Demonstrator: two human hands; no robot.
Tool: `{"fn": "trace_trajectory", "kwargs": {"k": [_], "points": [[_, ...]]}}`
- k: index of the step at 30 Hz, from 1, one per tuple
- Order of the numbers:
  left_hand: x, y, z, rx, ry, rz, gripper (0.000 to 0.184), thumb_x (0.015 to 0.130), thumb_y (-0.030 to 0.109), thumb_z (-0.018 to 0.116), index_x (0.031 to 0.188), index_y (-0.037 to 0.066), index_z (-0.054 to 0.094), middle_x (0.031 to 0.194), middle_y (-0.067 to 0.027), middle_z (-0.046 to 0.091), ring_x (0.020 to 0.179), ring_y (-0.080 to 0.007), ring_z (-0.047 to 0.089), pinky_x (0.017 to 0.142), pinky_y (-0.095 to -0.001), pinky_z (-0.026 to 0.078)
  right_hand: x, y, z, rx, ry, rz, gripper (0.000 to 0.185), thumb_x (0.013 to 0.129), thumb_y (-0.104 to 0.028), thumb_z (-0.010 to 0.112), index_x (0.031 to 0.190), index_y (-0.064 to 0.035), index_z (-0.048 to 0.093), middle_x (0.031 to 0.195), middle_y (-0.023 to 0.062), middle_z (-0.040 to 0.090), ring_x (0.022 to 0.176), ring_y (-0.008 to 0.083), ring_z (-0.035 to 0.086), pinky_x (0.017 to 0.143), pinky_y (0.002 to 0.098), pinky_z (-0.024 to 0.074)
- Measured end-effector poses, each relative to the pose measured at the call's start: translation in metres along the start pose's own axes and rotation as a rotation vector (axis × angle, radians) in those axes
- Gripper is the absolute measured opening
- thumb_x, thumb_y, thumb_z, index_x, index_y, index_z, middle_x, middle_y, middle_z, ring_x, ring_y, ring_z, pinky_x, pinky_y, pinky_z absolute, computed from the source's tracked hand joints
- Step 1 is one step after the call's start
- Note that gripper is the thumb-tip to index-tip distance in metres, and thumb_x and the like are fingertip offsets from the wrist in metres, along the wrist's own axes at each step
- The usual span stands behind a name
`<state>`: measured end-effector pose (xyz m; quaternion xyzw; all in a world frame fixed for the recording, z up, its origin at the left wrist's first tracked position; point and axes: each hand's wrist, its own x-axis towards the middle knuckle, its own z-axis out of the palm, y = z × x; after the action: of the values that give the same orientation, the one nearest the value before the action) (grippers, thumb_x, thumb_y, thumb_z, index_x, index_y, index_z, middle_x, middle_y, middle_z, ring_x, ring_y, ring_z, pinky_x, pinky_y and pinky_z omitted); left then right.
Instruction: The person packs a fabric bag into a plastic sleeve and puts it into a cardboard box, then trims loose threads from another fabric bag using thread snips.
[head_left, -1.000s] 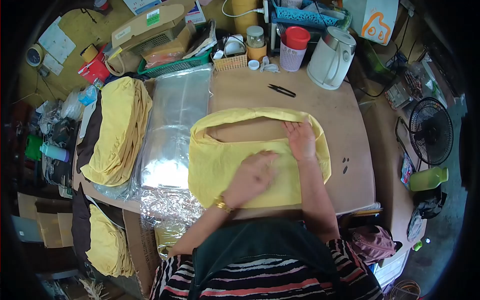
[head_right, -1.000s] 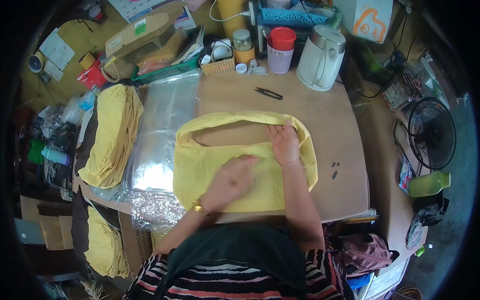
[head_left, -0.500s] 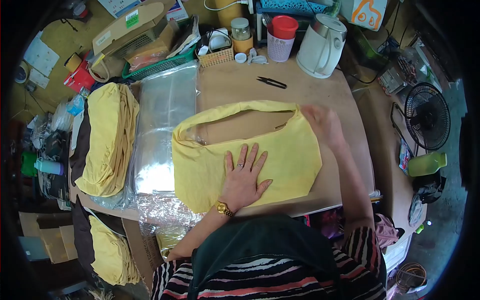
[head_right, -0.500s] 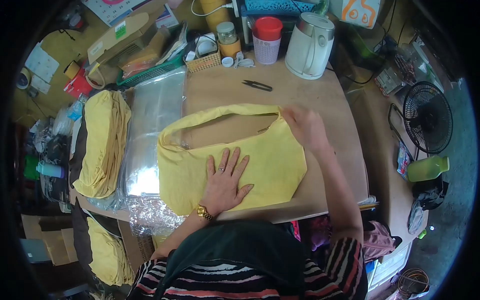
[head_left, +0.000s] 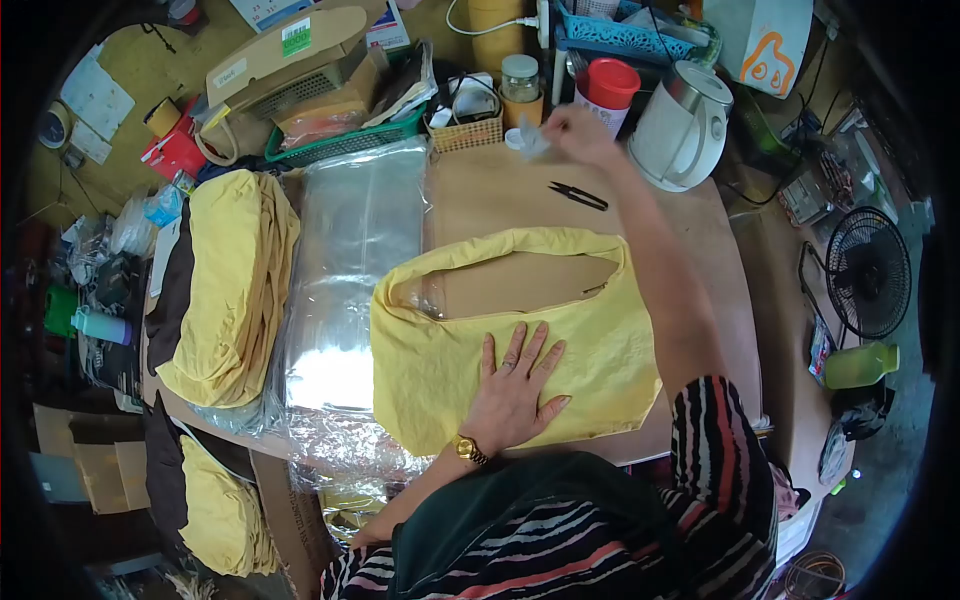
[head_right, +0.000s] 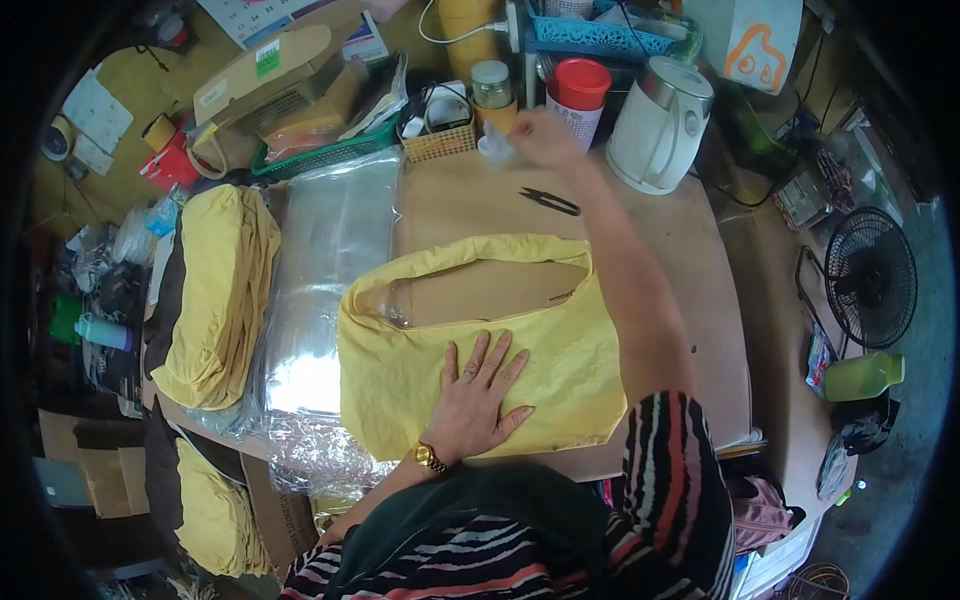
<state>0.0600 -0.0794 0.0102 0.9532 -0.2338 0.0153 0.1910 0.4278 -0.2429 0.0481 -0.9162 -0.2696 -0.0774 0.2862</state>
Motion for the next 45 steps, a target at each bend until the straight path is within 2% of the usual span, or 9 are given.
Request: {"fn": "trace_trajectory", "kwargs": {"k": [2,3,5,6,8,12,16,21,45], "points": [[0.001,-0.002,-0.001,0.009,-0.008,-0.001,0.069,0.089,0.050,0.053,0.144,0.012,0.038,0.153,-0.0157,0.028,0.141,-0.0388,0.024,0.110,-0.0655,0.014,-0.026,-0.015,-0.050,0.998,0.011,0.070,0.026,0.083,-0.019,0.064,0.106,-0.0090,0.063,0.087,0.0107,0.067,0.079,0.0233,0.064,0.073,0.0344,0.0502],[0.000,0.001,0.000,0.017,-0.017,-0.004,0.069,0.089,0.050,0.053,0.144,0.011,0.038,0.153,-0.0156,0.028,0.141,-0.0390,0.024,0.110,-0.0655,0.014,-0.034,-0.005,-0.046,0.995,-0.002,0.082,0.026,0.083,-0.019,0.064,0.106,-0.0090,0.063,0.087,0.0107,0.067,0.079,0.0233,0.064,0.073,0.0344,0.0502],[-0.005,0.001,0.003,-0.003,-0.012,0.019,0.069,0.088,0.051,0.055,0.144,0.013,0.039,0.151,-0.0161,0.030,0.140,-0.0394,0.025,0.110,-0.0650,0.015,-0.052,0.017,-0.028,-0.454,0.145,0.161,0.017,0.085,-0.018,0.062,0.096,-0.0054,0.063,0.085,0.0013,0.063,0.074,0.0116,0.057,0.067,0.0255,0.0435],[-0.008,-0.001,0.003,-0.003,0.007,0.055,0.069,0.087,0.051,0.056,0.144,0.014,0.040,0.150,-0.0166,0.031,0.140,-0.0399,0.025,0.110,-0.0645,0.015,-0.065,0.018,-0.037,-0.456,0.140,0.164,0.017,0.085,-0.018,0.062,0.096,-0.0054,0.063,0.085,0.0013,0.063,0.074,0.0116,0.057,0.067,0.0255,0.0435],[-0.018,-0.001,0.003,-0.075,0.001,0.055,0.071,0.085,0.053,0.057,0.143,0.016,0.041,0.149,-0.0168,0.033,0.139,-0.0400,0.026,0.109,-0.0649,0.016,-0.093,-0.002,-0.068,0.510,0.078,0.182,0.011,0.086,-0.017,0.060,0.090,-0.0062,0.059,0.084,-0.0037,0.056,0.073,0.0070,0.050,0.067,0.0213,0.0395],[-0.038,0.016,-0.005,-0.045,-0.004,-0.133,0.073,0.080,0.057,0.061,0.142,0.022,0.043,0.144,-0.0176,0.036,0.137,-0.0377,0.028,0.109,-0.0660,0.013,-0.175,-0.075,-0.085,0.785,-0.243,0.102,0.009,0.085,-0.012,0.064,0.090,-0.0065,0.057,0.081,-0.0031,0.053,0.076,0.0063,0.050,0.069,0.0220,0.0397],[-0.040,0.017,0.000,0.001,0.004,-0.158,0.077,0.079,0.059,0.061,0.141,0.018,0.043,0.144,-0.0185,0.035,0.138,-0.0372,0.027,0.108,-0.0681,0.012,-0.232,-0.137,-0.031,0.535,-0.285,0.262,0.008,0.084,-0.002,0.067,0.090,-0.0037,0.061,0.080,0.0012,0.058,0.076,0.0110,0.055,0.070,0.0297,0.0463],[-0.041,0.010,0.005,-0.095,0.044,-0.166,0.085,0.077,0.063,0.062,0.138,0.007,0.044,0.142,-0.0256,0.036,0.137,-0.0397,0.029,0.107,-0.0674,0.014,-0.266,-0.137,0.029,0.132,-0.118,-0.372,0.018,0.075,0.001,0.067,0.091,-0.0032,0.064,0.082,0.0097,0.058,0.079,0.0293,0.057,0.073,0.0379,0.0484],[-0.039,0.007,0.005,-0.032,0.074,-0.126,0.083,0.075,0.069,0.060,0.133,0.010,0.051,0.139,-0.0274,0.038,0.135,-0.0479,0.027,0.108,-0.0664,0.015,-0.230,-0.145,0.047,-0.045,-0.226,-0.636,0.028,0.067,-0.007,0.062,0.096,-0.0053,0.061,0.092,0.0043,0.057,0.093,0.0222,0.054,0.085,0.0351,0.0389]]}}
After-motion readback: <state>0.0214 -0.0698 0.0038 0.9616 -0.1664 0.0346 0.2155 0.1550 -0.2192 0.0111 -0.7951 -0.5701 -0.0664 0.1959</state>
